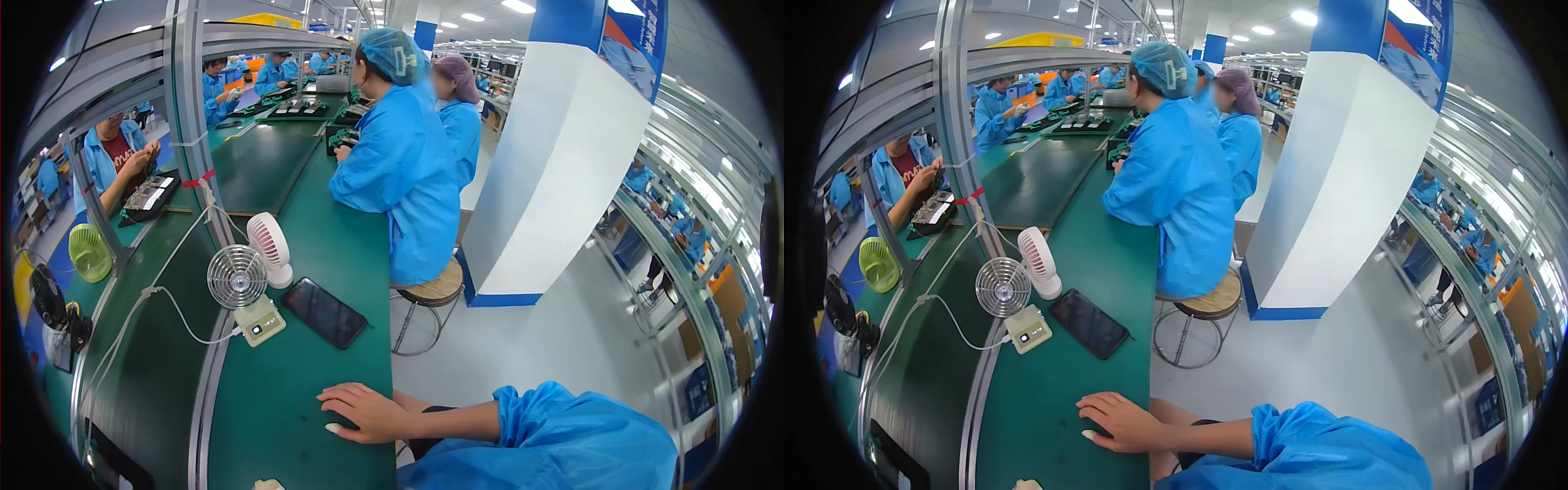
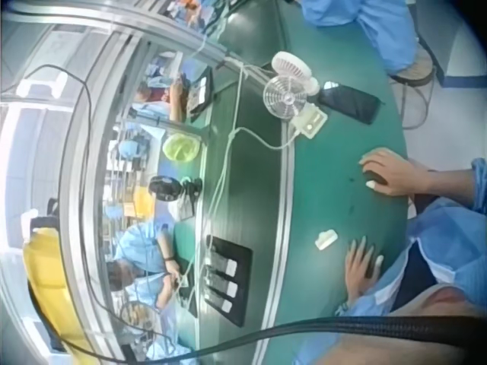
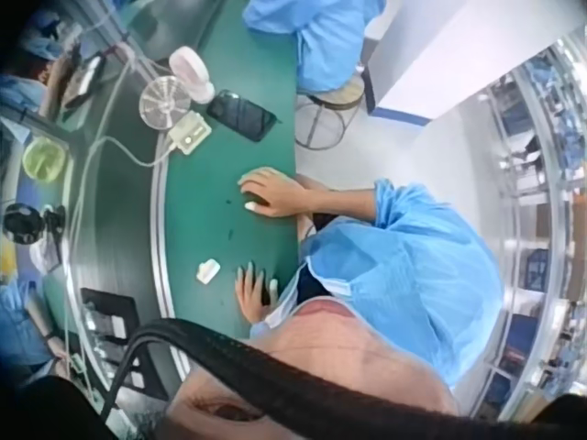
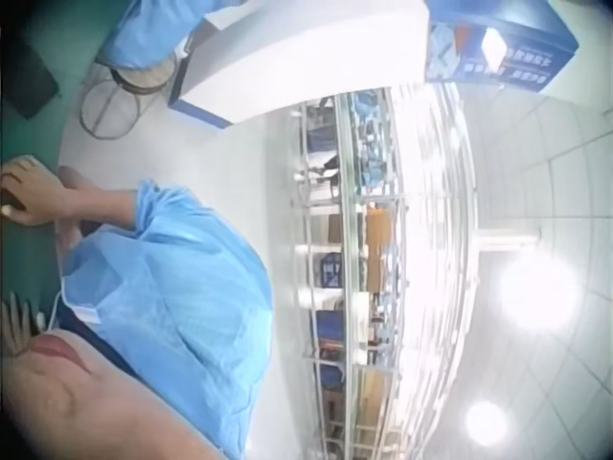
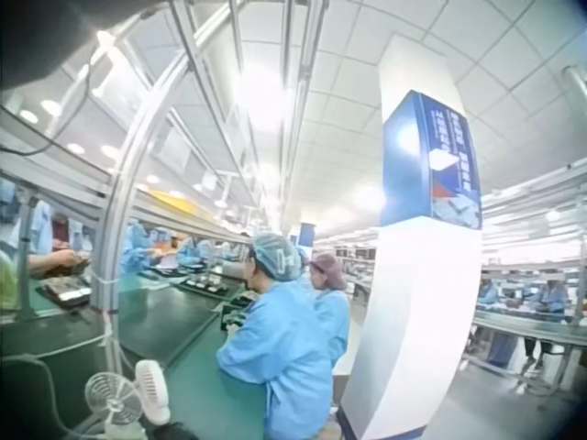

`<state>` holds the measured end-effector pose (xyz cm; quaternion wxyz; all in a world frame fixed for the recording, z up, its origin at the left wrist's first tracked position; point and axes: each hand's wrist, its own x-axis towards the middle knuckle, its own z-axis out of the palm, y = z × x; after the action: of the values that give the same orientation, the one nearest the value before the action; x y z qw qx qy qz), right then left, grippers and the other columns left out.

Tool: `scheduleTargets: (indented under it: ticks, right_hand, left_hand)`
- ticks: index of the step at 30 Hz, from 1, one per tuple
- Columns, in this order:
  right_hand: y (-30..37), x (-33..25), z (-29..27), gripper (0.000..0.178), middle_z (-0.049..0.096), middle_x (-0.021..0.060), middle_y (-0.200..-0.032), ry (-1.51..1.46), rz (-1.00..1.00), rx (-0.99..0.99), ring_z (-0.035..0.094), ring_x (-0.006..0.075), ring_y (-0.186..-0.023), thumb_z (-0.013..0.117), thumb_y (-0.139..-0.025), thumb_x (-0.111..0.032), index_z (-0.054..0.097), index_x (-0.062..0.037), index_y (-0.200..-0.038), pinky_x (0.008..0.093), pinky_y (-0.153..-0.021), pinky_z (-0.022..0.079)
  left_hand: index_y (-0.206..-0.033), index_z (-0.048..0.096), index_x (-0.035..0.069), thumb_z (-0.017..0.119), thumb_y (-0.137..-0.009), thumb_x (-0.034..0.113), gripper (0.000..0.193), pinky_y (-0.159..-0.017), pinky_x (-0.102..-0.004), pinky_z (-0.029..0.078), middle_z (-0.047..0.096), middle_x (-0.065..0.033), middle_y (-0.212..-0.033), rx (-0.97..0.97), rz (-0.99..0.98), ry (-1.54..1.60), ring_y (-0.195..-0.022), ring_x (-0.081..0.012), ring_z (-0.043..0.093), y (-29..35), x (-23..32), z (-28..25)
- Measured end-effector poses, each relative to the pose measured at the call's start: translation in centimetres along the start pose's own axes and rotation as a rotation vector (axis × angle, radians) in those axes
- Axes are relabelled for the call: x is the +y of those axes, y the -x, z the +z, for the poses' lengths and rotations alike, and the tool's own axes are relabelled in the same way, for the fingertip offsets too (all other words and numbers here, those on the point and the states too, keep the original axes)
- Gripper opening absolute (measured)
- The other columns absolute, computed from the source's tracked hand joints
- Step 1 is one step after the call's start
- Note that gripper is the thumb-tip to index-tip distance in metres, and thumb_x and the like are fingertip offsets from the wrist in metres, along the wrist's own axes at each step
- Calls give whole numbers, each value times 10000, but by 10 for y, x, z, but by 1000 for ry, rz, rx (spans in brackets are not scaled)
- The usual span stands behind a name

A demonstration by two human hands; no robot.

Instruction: Assembling electronic components onto printed circuit boards at a factory workstation.

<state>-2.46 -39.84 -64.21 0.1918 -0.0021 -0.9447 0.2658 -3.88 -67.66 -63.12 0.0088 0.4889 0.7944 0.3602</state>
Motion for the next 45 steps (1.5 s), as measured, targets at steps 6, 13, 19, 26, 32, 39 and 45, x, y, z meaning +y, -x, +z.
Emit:
scheduleTargets:
  ticks: [6,13,19,26,32,39,45]
  right_hand:
    - [-3,-1,-2,350,480,113,-1258,-19,-29,-4,441,281,-1190,601,-845,-244,501,-34,-1106,410,-1010,340]
    - [-6,-8,-8,314,500,102,-1226,-15,-1,2,467,268,-1156,614,-837,-238,525,-37,-1061,390,-972,368]
    - [-7,-9,-9,312,514,106,-1196,-4,-8,20,484,270,-1131,619,-835,-239,529,-27,-1044,384,-956,383]
    - [-7,-8,-10,311,512,102,-1200,-14,5,0,480,266,-1133,621,-833,-236,530,-27,-1045,378,-954,377]
    - [-5,-7,-10,292,505,102,-1233,-26,12,8,475,270,-1148,613,-844,-209,524,-40,-1066,389,-964,374]
    - [-4,-6,-9,296,497,99,-1243,-24,-2,14,466,271,-1157,604,-848,-211,520,-36,-1071,391,-972,365]
    - [-4,-8,-10,300,493,99,-1250,-29,14,2,469,275,-1156,608,-839,-206,516,-42,-1073,396,-976,363]
  left_hand:
    - [-1056,619,42,667,-788,176,304,-989,-501,353,533,-160,-1265,-5,-15,-4,-1206,-391,448,-1,1,-1]
    - [-1058,602,33,679,-772,145,317,-977,-495,362,526,-171,-1254,20,26,32,-1189,-410,440,0,-6,2]
    - [-1046,604,25,688,-763,144,317,-966,-502,368,532,-179,-1235,29,25,46,-1166,-426,449,1,-4,1]
    - [-1030,613,20,684,-769,145,298,-955,-514,374,536,-184,-1224,8,34,48,-1154,-423,456,-2,-3,-2]
    - [-1026,615,11,680,-776,142,289,-963,-511,369,538,-180,-1224,-4,6,56,-1159,-417,454,-7,4,-7]
    - [-1028,612,-1,666,-788,128,278,-982,-503,357,541,-178,-1221,-17,-36,77,-1175,-414,446,-7,8,-10]
    - [-1022,610,-8,659,-790,117,268,-989,-501,354,542,-177,-1221,-6,-43,75,-1179,-411,447,-7,12,-12]
